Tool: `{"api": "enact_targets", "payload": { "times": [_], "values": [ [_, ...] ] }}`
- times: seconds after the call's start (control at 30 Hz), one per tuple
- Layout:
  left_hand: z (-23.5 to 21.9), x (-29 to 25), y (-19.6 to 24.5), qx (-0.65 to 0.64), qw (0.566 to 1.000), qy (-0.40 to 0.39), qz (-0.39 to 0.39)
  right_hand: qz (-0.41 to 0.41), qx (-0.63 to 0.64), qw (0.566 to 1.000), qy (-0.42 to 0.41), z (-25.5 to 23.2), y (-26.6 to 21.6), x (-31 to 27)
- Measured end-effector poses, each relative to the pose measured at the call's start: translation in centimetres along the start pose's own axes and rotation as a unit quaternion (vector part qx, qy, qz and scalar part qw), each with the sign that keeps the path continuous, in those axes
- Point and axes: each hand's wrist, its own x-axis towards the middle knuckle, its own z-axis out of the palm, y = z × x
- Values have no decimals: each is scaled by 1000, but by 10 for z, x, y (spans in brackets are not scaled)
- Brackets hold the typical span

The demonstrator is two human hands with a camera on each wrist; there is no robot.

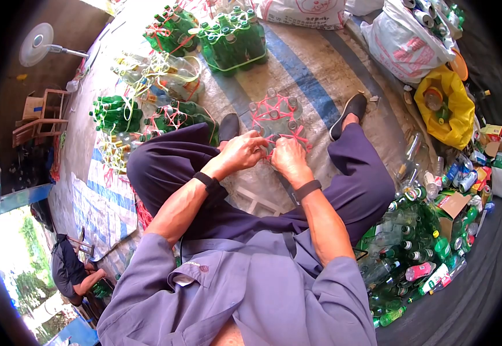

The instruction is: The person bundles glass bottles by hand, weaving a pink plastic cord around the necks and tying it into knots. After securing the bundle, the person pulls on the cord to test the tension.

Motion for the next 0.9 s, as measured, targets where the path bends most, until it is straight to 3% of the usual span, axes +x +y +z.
{"api": "enact_targets", "payload": {
  "times": [0.3,0.4,0.6,0.67,0.73,0.83,0.9],
  "values": [
    [10,-3,1,50,998,-31,29,-15,-24,999,-26,0,-3,-4],
    [11,-3,1,58,997,-44,13,-17,-32,999,-17,5,-1,-3],
    [0,-2,4,45,999,3,-12,-7,-12,1000,8,6,1,-1],
    [-13,-2,11,76,994,-17,-70,-10,-3,1000,15,3,0,-1],
    [-11,-4,-4,76,994,-28,-68,-4,-9,1000,4,0,-2,-2],
    [-7,-10,-10,119,991,-53,-1,-10,-1,1000,-5,1,-2,-4],
    [-8,-12,-7,134,988,-73,-9,-10,0,1000,-15,0,-2,-3]
  ]
}}
